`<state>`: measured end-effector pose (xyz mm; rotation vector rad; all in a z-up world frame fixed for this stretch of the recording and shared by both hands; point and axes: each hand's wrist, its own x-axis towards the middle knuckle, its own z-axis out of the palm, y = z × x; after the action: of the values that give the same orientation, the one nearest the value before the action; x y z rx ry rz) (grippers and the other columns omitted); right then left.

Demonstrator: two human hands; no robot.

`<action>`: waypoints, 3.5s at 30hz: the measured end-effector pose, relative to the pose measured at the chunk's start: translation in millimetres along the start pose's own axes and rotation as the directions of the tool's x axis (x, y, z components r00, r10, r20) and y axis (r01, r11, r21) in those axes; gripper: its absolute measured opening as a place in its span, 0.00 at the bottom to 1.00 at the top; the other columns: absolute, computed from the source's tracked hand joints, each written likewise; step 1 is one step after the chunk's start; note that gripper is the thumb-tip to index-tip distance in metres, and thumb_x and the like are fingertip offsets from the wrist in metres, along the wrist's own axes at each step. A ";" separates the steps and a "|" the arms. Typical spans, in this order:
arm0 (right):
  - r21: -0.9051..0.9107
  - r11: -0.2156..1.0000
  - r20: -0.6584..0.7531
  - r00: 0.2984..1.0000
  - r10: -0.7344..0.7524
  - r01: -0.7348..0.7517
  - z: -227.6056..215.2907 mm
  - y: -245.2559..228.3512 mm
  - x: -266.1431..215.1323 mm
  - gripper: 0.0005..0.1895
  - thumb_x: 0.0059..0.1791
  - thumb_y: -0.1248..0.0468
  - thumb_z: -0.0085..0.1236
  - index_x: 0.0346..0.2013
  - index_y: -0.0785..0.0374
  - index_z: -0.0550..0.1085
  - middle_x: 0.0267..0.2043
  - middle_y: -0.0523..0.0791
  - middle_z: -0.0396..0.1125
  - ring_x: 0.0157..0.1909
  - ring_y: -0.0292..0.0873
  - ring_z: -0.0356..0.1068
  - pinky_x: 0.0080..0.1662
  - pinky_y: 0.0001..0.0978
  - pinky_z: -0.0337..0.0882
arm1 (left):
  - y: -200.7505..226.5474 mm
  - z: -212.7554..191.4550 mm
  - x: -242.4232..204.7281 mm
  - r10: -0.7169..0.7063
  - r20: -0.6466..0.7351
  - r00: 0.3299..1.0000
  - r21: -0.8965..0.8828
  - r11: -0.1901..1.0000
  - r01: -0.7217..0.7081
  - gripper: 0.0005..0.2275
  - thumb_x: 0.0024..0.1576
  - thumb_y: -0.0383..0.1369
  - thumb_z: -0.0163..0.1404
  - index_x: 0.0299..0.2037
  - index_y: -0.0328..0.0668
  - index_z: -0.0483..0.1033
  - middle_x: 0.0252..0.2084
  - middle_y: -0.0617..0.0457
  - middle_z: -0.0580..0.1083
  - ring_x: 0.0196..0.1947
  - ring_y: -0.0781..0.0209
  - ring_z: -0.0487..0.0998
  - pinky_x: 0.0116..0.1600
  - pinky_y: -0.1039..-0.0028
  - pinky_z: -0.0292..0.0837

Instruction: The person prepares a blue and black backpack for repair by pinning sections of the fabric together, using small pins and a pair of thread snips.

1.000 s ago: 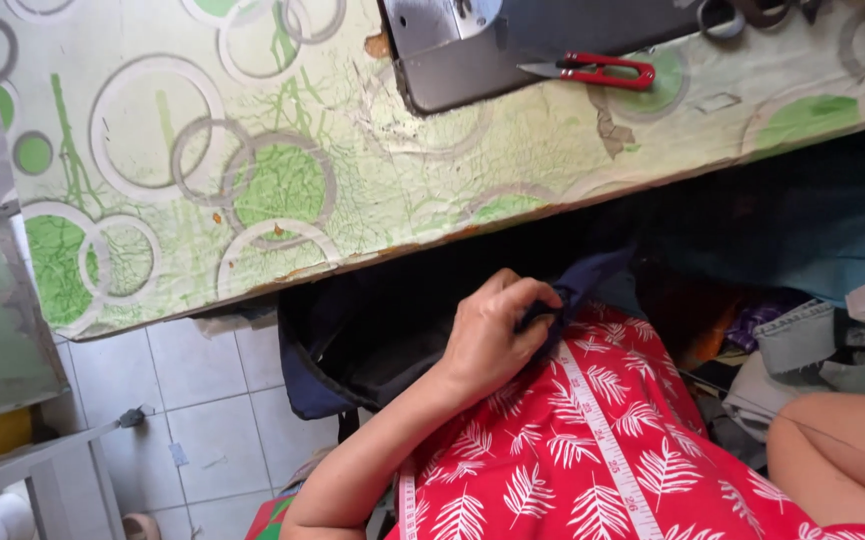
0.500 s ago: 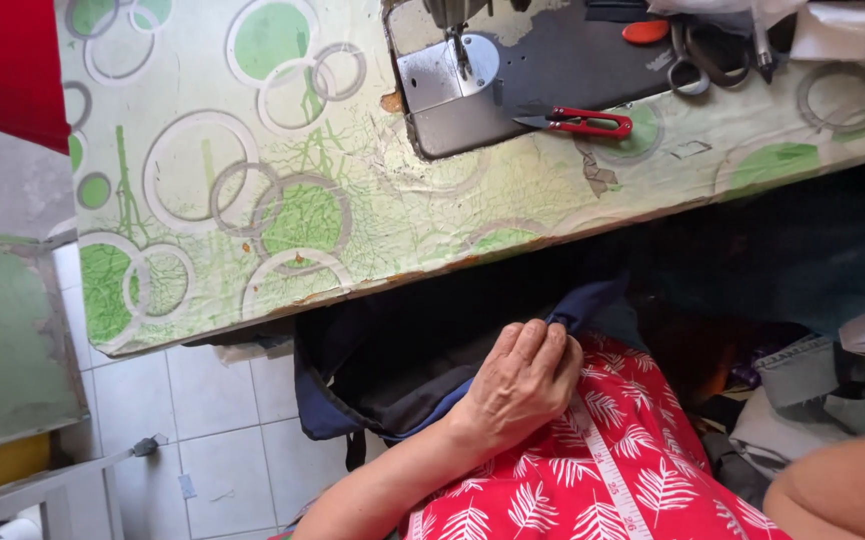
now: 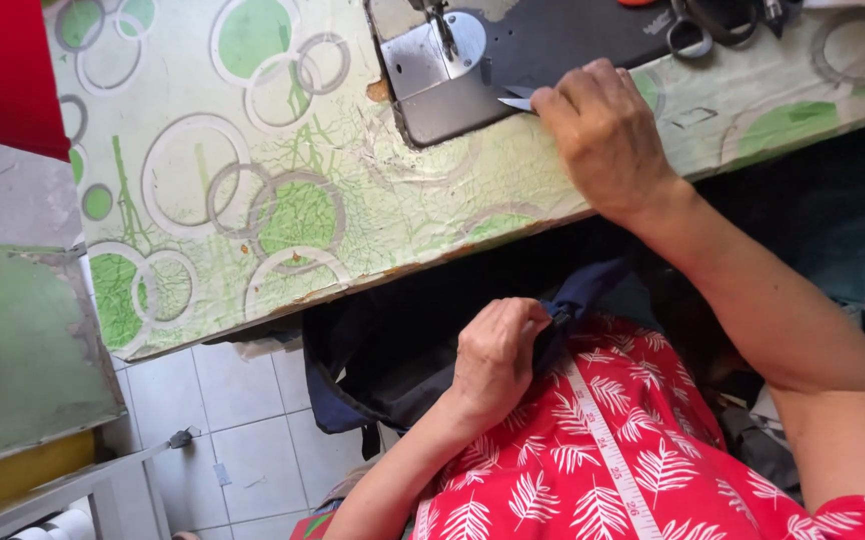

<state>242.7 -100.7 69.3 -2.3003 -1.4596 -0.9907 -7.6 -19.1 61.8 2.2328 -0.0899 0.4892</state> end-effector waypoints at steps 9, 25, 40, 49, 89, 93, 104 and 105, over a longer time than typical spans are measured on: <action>0.311 0.950 0.057 0.998 0.018 -0.035 -35.6 11.6 -3.4 0.06 0.57 0.80 0.52 0.46 0.72 0.73 0.43 0.53 0.63 0.44 0.54 0.63 0.49 0.43 0.69 | 5.6 -6.4 5.8 -0.061 -0.006 0.998 -0.121 0.991 0.060 0.03 0.65 0.21 0.44 0.42 0.35 0.69 0.37 0.48 0.74 0.34 0.52 0.76 0.42 0.69 0.72; 0.437 0.708 0.731 0.677 0.079 -0.555 -128.1 -68.0 -126.0 0.13 0.51 0.48 0.55 0.43 0.50 0.75 0.33 0.38 0.70 0.35 0.42 0.74 0.34 0.41 0.71 | 10.2 -6.1 8.1 -0.013 -0.013 1.000 -0.115 0.993 0.011 0.05 0.67 0.23 0.40 0.41 0.34 0.69 0.40 0.46 0.72 0.38 0.50 0.74 0.46 0.66 0.73; 0.420 0.635 0.738 0.651 0.177 -0.649 -116.0 -80.1 -125.5 0.11 0.53 0.46 0.50 0.39 0.45 0.75 0.26 0.41 0.66 0.32 0.47 0.75 0.31 0.35 0.74 | 7.1 -1.3 9.0 0.057 -0.113 0.992 -0.066 0.996 -0.065 0.04 0.64 0.27 0.49 0.37 0.42 0.73 0.34 0.51 0.71 0.31 0.51 0.77 0.37 0.67 0.78; 0.496 0.498 0.766 0.628 0.133 -0.711 -103.4 -78.9 -131.3 0.11 0.54 0.49 0.51 0.33 0.46 0.75 0.25 0.41 0.67 0.31 0.47 0.76 0.31 0.34 0.74 | 6.7 -0.3 7.4 0.040 -0.109 0.993 -0.067 0.997 -0.048 0.03 0.64 0.26 0.48 0.38 0.42 0.74 0.34 0.51 0.71 0.30 0.53 0.76 0.35 0.69 0.77; 0.714 0.230 0.559 0.736 0.382 -0.662 -129.9 -19.1 -119.1 0.10 0.46 0.68 0.62 0.40 0.58 0.86 0.32 0.40 0.75 0.24 0.33 0.67 0.33 0.19 0.68 | 30.1 -89.4 42.6 -0.301 0.215 0.929 -0.973 -0.151 0.176 0.05 0.59 0.26 0.45 0.34 0.37 0.62 0.28 0.49 0.61 0.26 0.55 0.68 0.35 0.65 0.71; 0.601 0.326 0.479 0.655 0.584 -0.730 -151.4 -0.5 -119.8 0.08 0.51 0.71 0.58 0.41 0.60 0.83 0.38 0.42 0.77 0.35 0.33 0.73 0.38 0.21 0.71 | 35.6 -92.1 47.7 -0.323 0.159 0.933 -0.978 0.077 0.194 0.05 0.61 0.26 0.47 0.34 0.38 0.63 0.24 0.52 0.60 0.22 0.65 0.60 0.27 0.78 0.55; 0.627 0.275 0.334 0.571 0.750 -0.728 -108.8 98.6 -264.7 0.09 0.65 0.69 0.48 0.53 0.72 0.75 0.43 0.54 0.70 0.47 0.44 0.69 0.51 0.29 0.67 | 42.9 -91.0 33.8 -0.284 0.170 0.944 -0.835 0.467 0.291 0.06 0.63 0.28 0.49 0.35 0.38 0.65 0.26 0.50 0.69 0.21 0.69 0.63 0.29 0.83 0.59; 0.764 0.182 0.315 0.605 0.731 -0.619 -92.4 115.3 -292.3 0.08 0.63 0.64 0.47 0.48 0.65 0.72 0.52 0.54 0.69 0.46 0.43 0.70 0.53 0.33 0.73 | 45.2 -88.5 33.4 -0.280 0.224 0.933 -0.759 0.550 0.347 0.05 0.63 0.27 0.49 0.36 0.38 0.67 0.28 0.52 0.69 0.27 0.69 0.66 0.34 0.81 0.63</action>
<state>225.8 -410.1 -36.8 -1.7051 -0.4249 -0.0519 -14.9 20.9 158.3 1.3214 0.0547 0.1021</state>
